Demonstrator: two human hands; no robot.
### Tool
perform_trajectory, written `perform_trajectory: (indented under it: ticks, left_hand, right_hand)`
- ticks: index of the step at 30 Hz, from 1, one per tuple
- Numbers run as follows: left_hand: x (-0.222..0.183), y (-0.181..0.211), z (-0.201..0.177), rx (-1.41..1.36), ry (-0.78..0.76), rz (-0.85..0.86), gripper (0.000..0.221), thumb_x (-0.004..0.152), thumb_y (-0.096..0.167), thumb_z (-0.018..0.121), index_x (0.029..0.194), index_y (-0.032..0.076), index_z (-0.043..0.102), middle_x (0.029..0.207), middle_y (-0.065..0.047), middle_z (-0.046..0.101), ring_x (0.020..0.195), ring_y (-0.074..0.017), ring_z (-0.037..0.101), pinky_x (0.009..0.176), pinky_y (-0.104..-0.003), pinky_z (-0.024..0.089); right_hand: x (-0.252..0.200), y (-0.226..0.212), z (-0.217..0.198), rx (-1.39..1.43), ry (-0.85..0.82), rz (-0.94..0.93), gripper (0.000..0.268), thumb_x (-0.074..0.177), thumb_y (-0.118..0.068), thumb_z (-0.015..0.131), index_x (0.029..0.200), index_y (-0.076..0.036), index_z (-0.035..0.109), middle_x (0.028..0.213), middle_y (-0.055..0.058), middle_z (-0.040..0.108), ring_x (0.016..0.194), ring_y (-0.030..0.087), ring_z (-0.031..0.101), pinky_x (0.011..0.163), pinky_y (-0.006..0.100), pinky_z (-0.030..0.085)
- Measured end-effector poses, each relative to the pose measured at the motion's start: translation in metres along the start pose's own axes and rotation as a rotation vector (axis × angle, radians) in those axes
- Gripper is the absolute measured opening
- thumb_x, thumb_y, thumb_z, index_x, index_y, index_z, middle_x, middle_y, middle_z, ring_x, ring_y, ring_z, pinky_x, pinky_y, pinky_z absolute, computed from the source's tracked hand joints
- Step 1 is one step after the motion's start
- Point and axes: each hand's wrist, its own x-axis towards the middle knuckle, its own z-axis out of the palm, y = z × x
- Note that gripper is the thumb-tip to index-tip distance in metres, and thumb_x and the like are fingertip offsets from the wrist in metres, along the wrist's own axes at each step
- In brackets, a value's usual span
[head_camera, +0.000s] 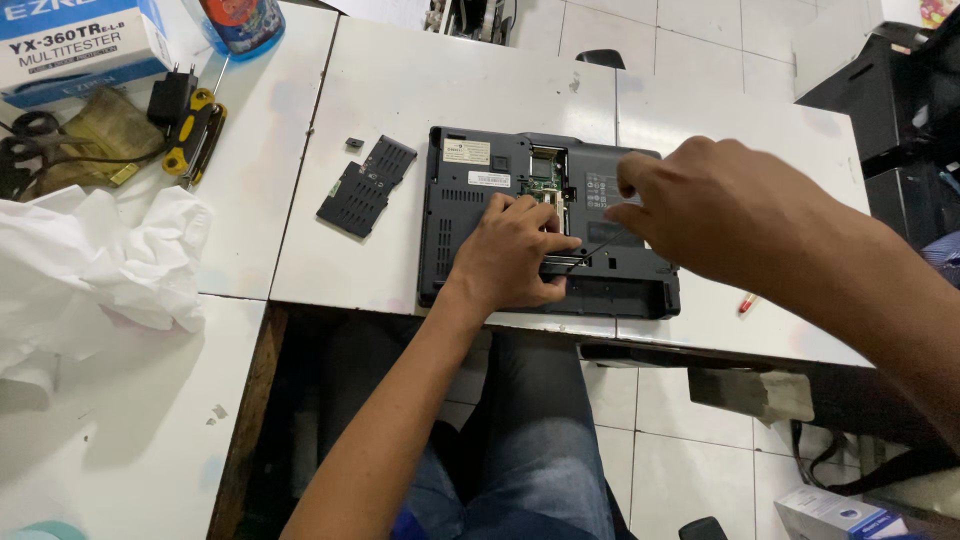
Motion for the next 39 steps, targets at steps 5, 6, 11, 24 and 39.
perform_trajectory:
  ticks: [5,6,11,24,39]
  left_hand:
    - [-0.001,0.000,0.006,-0.050,0.068,-0.001,0.042,0.077,0.028,0.071,0.115,0.020,0.085,0.097,-0.005,0.067,0.093,-0.0280,0.062,0.085,-0.050,0.046]
    - [-0.001,-0.002,0.009,-0.043,0.112,0.015,0.042,0.079,0.021,0.069,0.118,0.018,0.083,0.097,-0.006,0.068,0.092,-0.0290,0.064,0.079,-0.049,0.047]
    - [0.000,-0.004,0.009,-0.052,0.076,-0.022,0.034,0.091,0.019,0.066,0.120,0.012,0.081,0.098,-0.008,0.070,0.091,-0.0282,0.066,0.082,-0.050,0.049]
    - [-0.001,-0.007,0.017,-0.045,0.113,-0.009,0.013,0.086,0.017,0.074,0.093,0.008,0.080,0.084,-0.009,0.064,0.083,-0.0295,0.062,0.082,-0.048,0.049]
    - [-0.004,-0.012,0.032,0.043,0.100,-0.069,0.014,0.084,0.025,0.067,0.092,0.017,0.076,0.088,-0.001,0.064,0.088,-0.0219,0.064,0.091,-0.041,0.051]
  right_hand:
    - [0.008,0.015,0.011,0.071,0.108,-0.260,0.009,0.103,-0.026,0.064,0.109,-0.020,0.069,0.115,0.002,0.068,0.091,0.027,0.072,0.079,0.044,0.057]
    - [0.006,0.016,0.011,0.076,0.117,-0.288,0.004,0.101,-0.022,0.064,0.100,-0.022,0.067,0.110,-0.001,0.064,0.083,0.025,0.070,0.077,0.042,0.054]
    - [0.009,0.001,0.011,-0.017,0.016,-0.053,0.034,0.111,-0.046,0.056,0.122,-0.015,0.061,0.095,0.016,0.075,0.075,0.035,0.073,0.063,0.045,0.056]
    - [0.040,0.006,0.016,0.120,0.209,-0.201,0.009,0.094,-0.024,0.067,0.095,-0.019,0.074,0.077,0.003,0.076,0.081,0.028,0.068,0.071,0.043,0.052]
    - [0.027,0.001,0.022,0.124,0.211,-0.190,0.025,0.094,-0.021,0.075,0.100,0.003,0.078,0.085,0.025,0.077,0.064,0.036,0.079,0.053,0.038,0.067]
